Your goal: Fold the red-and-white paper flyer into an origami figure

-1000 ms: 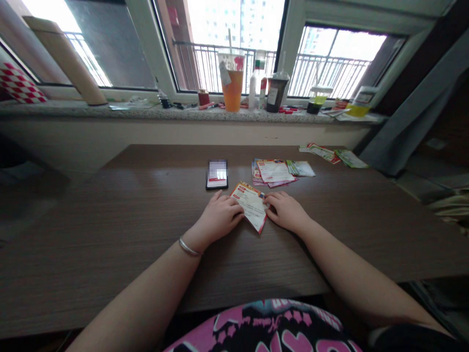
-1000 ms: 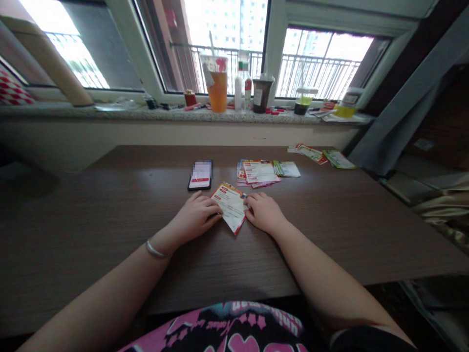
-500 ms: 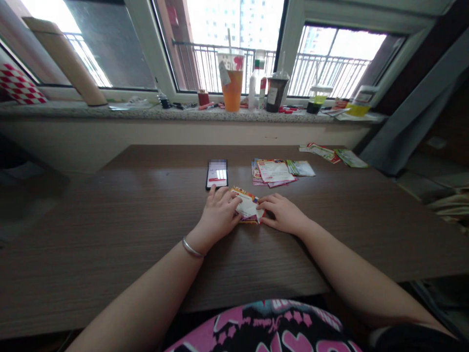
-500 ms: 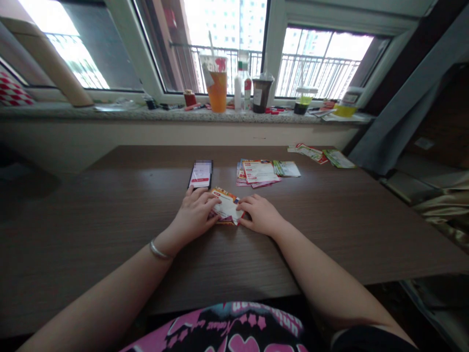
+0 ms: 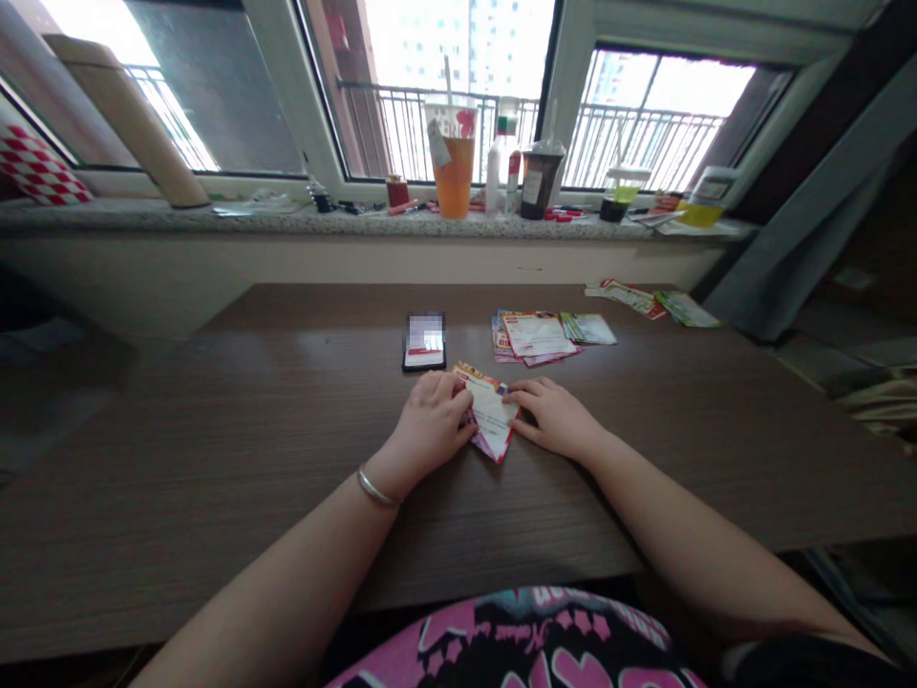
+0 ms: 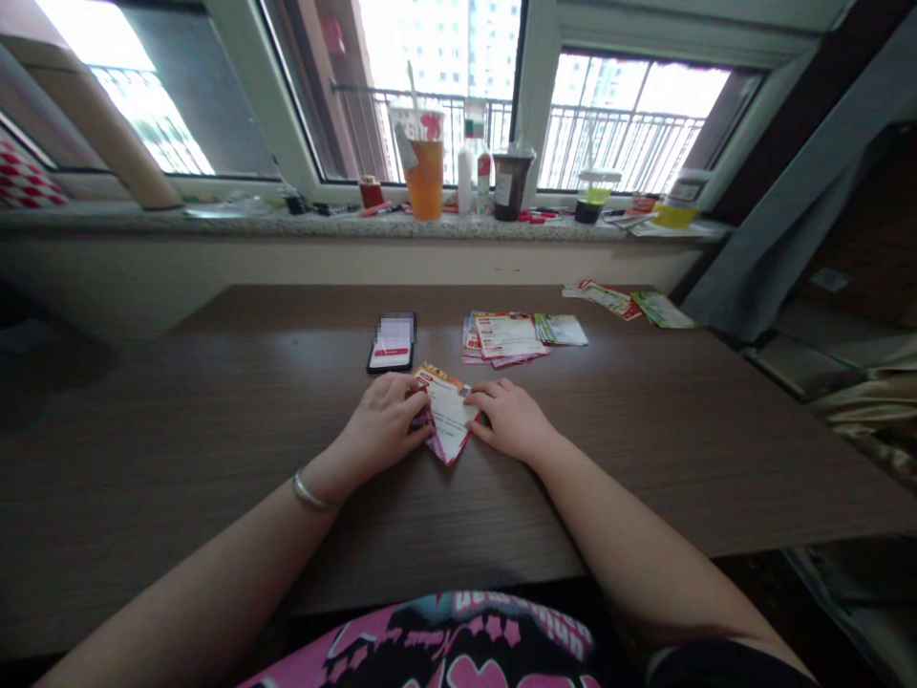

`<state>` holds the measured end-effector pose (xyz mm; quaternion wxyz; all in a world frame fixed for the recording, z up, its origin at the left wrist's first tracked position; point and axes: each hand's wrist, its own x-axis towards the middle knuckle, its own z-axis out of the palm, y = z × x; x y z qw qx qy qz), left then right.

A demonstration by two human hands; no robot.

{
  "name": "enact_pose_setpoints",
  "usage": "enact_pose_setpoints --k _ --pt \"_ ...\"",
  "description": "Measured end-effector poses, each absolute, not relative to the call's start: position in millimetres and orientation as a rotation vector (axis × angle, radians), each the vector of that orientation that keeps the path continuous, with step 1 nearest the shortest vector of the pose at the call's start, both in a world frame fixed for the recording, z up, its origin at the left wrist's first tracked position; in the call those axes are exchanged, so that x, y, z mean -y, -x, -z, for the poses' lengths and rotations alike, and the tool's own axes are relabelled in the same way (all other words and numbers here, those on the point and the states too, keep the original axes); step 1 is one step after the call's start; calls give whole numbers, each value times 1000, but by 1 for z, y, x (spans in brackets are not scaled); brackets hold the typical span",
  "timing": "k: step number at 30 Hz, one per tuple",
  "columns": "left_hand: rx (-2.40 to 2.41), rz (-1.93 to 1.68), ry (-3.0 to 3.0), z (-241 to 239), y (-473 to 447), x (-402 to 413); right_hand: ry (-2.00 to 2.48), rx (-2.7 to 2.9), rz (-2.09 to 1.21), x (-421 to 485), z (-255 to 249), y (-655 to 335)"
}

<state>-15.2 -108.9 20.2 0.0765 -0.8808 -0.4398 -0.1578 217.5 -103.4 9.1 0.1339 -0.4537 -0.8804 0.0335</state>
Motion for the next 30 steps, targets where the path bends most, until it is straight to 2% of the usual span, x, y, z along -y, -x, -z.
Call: enact_pose_setpoints --k 6,21,30 --pt "1356 290 2753 -20 14 109 1405 2543 -85 103 -8 -218" --pt "1336 405 2715 -6 20 103 1296 2540 -134 99 -3 -225" --pt "1344 389 2826 -10 20 102 1124 2510 25 96 -2 -225"
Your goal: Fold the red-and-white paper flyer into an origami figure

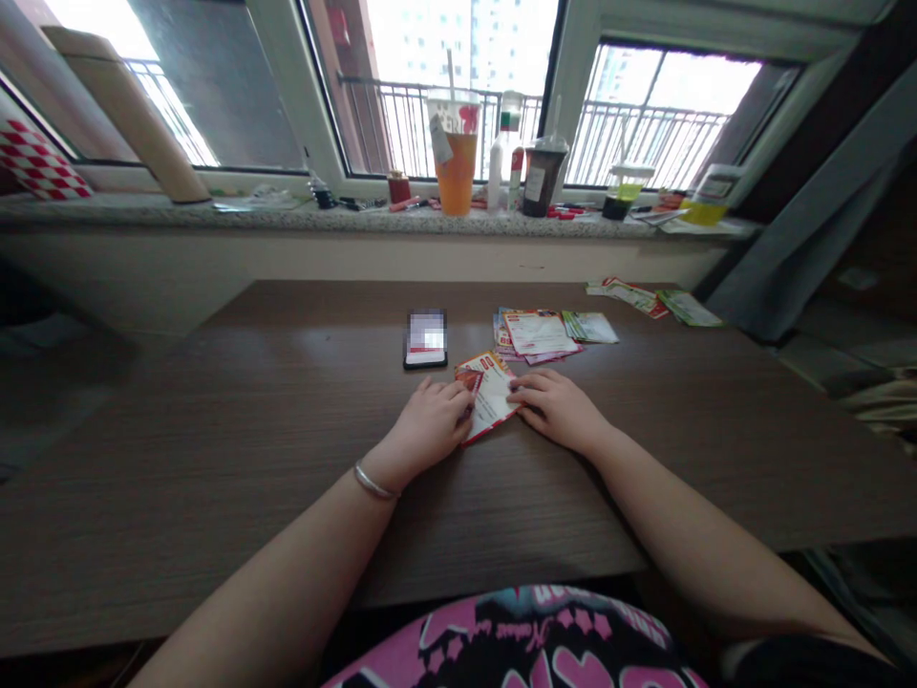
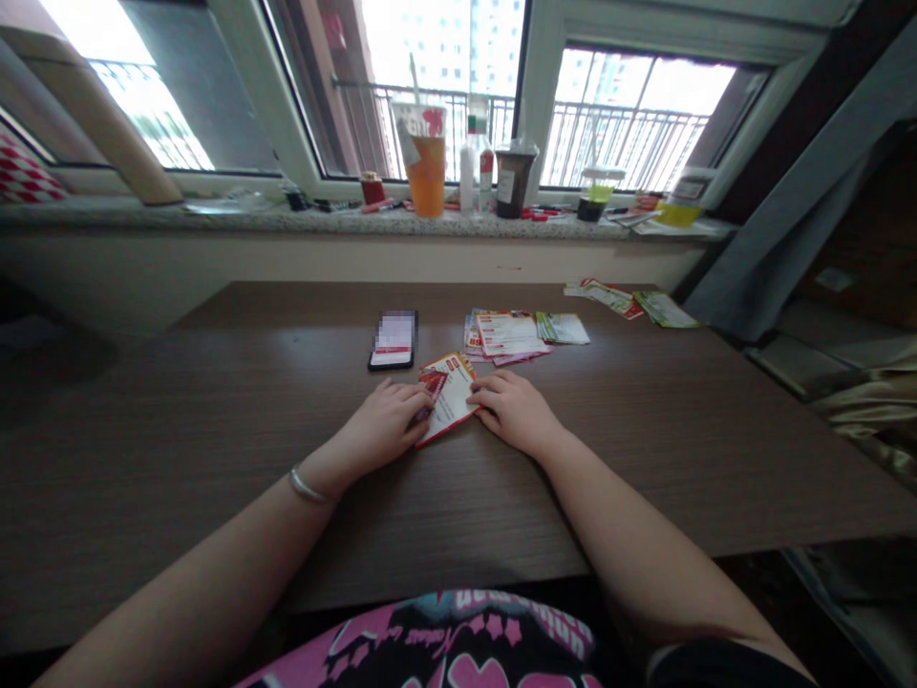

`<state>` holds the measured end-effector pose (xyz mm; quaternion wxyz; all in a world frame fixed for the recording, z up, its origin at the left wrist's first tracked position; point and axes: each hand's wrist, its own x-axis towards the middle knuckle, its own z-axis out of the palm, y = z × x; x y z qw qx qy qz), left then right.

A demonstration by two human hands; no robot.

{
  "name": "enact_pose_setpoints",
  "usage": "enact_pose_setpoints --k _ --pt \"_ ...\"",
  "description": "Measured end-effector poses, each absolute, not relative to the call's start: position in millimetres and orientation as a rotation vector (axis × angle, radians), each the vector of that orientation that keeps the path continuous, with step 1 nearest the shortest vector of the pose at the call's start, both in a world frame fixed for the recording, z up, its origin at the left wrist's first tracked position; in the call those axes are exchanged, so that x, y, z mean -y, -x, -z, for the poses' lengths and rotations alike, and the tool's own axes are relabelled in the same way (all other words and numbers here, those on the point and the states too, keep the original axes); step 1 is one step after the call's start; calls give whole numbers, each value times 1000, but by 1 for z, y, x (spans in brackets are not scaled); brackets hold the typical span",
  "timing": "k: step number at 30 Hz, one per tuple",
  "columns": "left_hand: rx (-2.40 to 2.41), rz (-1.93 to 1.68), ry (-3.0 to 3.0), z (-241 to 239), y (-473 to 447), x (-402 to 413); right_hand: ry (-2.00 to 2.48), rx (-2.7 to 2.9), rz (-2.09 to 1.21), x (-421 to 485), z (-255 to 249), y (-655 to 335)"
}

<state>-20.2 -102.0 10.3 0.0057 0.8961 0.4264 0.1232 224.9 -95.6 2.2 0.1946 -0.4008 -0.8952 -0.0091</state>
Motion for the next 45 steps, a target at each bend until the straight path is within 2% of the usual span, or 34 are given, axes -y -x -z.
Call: enact_pose_setpoints --k 9,24,37,45 --pt "-1308 -399 -2786 0 27 99 885 2554 -144 101 -9 -217" --pt "-1088 -303 -2673 1 25 97 1242 2323 -431 104 -6 -215" --pt "-1153 -410 -2745 7 18 95 1360 2206 -447 101 -3 -209" --pt "-1181 -468 -2760 5 14 97 1544 2214 -273 99 1 -208"
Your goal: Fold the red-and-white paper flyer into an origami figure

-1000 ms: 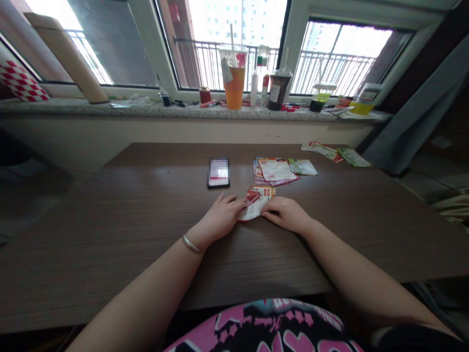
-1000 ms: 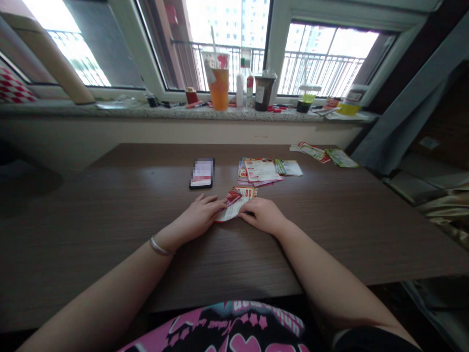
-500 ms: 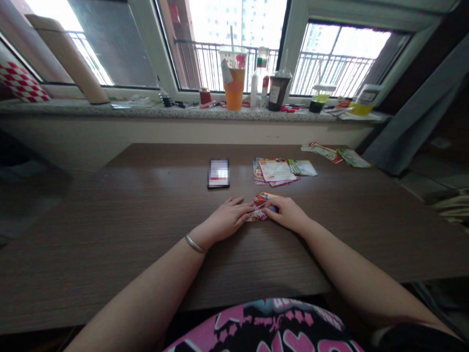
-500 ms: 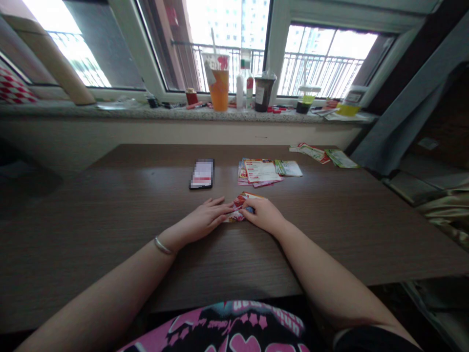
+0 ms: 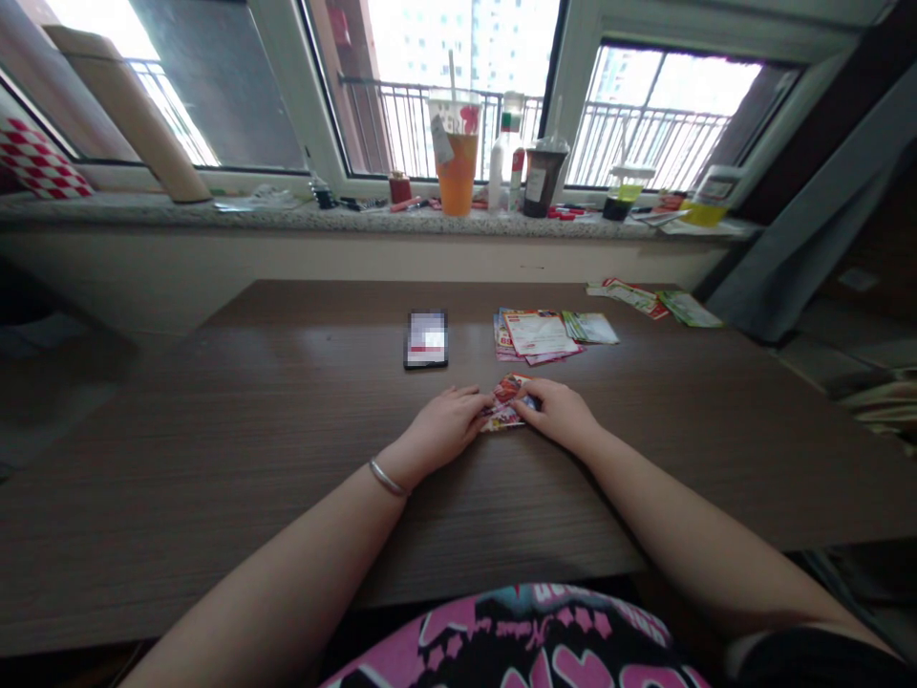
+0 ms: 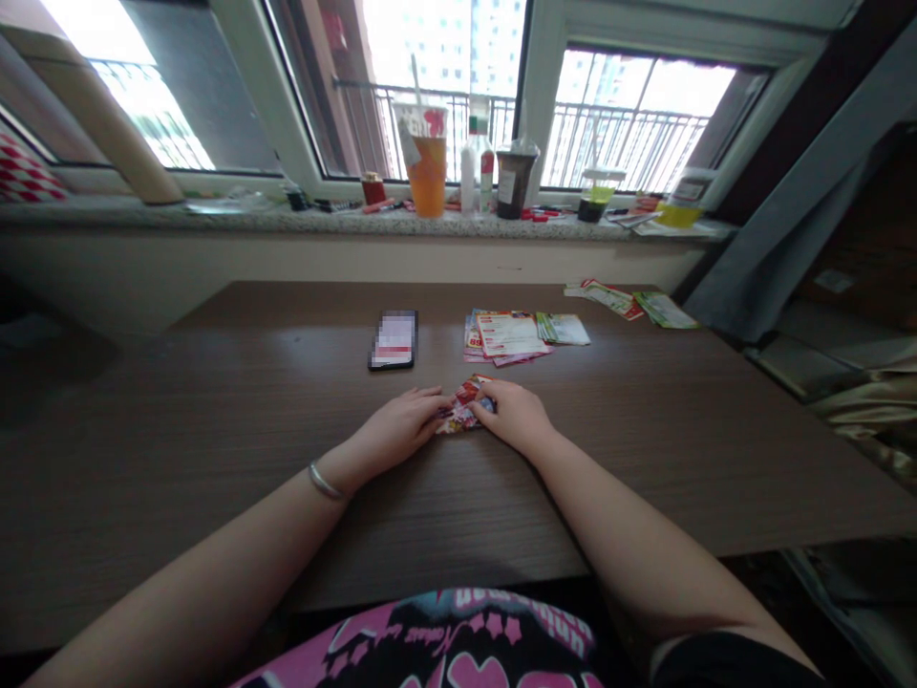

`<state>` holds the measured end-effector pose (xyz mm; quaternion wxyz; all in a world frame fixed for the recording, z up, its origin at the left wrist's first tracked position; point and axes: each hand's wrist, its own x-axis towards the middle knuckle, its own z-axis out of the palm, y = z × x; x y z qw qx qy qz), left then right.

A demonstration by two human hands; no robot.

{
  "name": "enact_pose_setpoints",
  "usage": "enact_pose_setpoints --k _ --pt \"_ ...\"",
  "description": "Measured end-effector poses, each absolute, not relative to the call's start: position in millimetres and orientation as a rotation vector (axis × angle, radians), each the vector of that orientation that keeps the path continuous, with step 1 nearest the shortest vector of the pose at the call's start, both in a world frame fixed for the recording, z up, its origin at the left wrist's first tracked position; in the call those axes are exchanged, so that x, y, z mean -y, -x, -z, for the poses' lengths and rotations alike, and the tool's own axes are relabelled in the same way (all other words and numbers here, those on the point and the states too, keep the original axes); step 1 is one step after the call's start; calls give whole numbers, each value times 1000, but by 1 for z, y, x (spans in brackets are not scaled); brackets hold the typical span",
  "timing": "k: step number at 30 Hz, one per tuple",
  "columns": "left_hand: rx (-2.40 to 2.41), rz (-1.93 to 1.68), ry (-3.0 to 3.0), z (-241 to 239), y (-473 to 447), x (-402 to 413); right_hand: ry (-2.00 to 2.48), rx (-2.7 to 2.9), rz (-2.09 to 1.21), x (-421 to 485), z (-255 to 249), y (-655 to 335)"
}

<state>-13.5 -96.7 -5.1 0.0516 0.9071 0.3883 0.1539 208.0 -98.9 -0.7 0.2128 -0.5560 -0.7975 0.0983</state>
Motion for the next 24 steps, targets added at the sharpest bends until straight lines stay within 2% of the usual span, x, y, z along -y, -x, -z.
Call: enact_pose_setpoints --k 24 --pt "-964 -519 -2811 0 13 97 1577 2286 -269 88 0 -215"
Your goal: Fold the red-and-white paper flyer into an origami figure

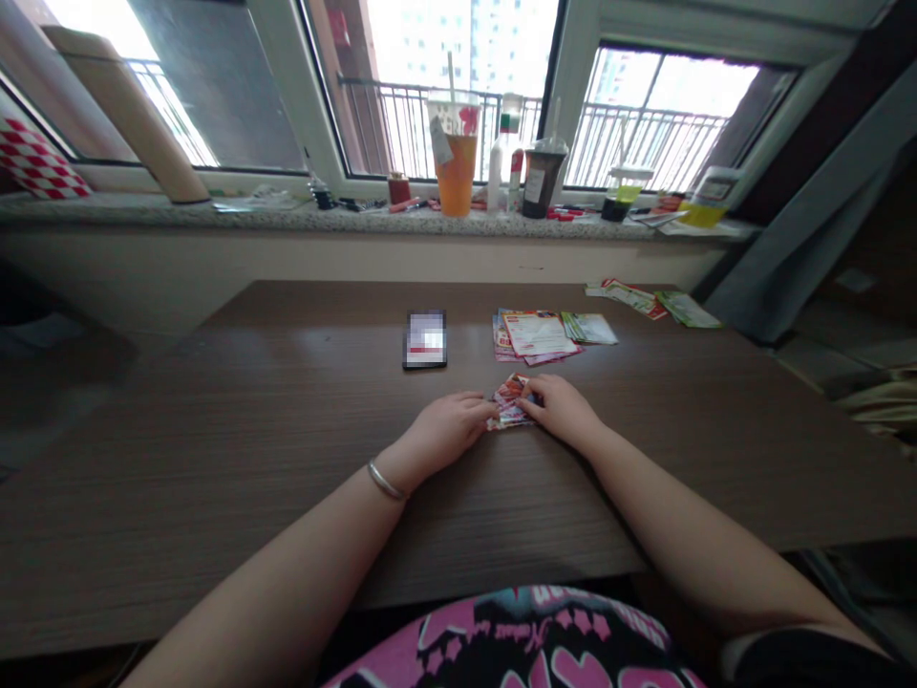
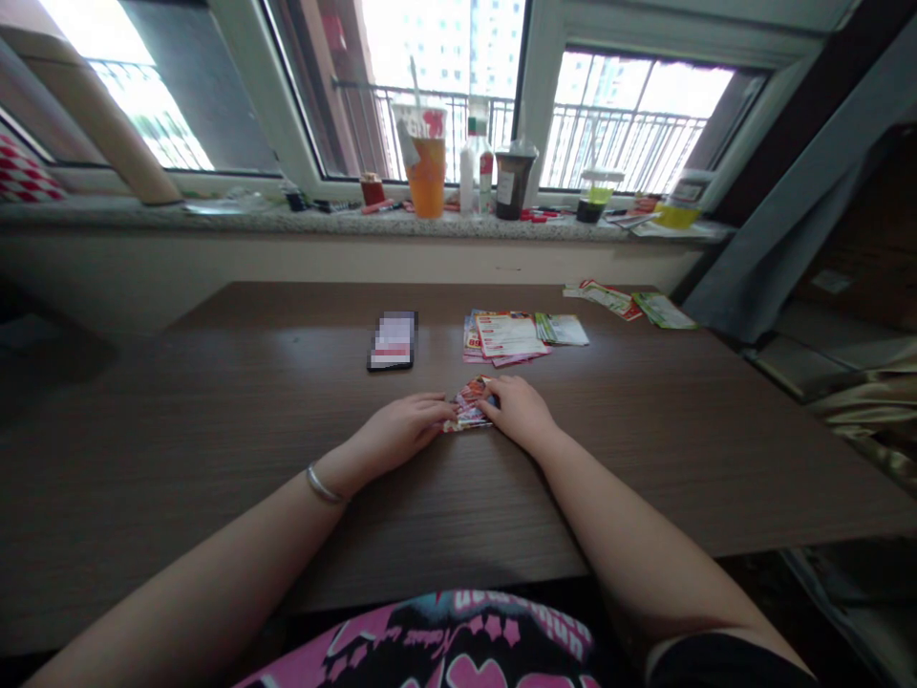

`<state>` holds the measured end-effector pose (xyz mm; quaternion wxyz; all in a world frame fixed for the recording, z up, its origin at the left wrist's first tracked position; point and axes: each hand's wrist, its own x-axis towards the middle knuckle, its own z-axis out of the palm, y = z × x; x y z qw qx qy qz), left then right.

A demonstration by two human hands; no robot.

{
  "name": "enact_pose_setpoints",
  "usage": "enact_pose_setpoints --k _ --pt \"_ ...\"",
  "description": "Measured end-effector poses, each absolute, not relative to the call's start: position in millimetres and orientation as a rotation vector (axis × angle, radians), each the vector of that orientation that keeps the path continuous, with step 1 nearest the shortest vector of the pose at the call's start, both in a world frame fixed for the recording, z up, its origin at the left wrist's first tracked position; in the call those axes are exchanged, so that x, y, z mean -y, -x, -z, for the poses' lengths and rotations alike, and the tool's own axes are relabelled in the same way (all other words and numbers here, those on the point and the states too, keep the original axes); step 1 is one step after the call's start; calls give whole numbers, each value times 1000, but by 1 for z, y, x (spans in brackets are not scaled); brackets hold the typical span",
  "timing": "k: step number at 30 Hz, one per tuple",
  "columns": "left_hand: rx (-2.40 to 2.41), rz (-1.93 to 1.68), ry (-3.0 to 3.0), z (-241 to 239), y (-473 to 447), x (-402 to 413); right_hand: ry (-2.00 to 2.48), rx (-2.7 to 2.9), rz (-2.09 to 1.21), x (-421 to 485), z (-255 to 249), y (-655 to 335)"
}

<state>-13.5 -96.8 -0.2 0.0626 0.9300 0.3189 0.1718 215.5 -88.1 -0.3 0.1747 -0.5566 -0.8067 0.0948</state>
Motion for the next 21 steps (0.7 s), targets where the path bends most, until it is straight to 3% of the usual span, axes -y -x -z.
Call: enact_pose_setpoints --k 13,21 --pt "-975 -498 -2840 -4 15 98 1618 2275 -256 84 2 -228" --pt "-918 -559 -2880 -3 11 100 1568 2340 143 95 -7 -219"
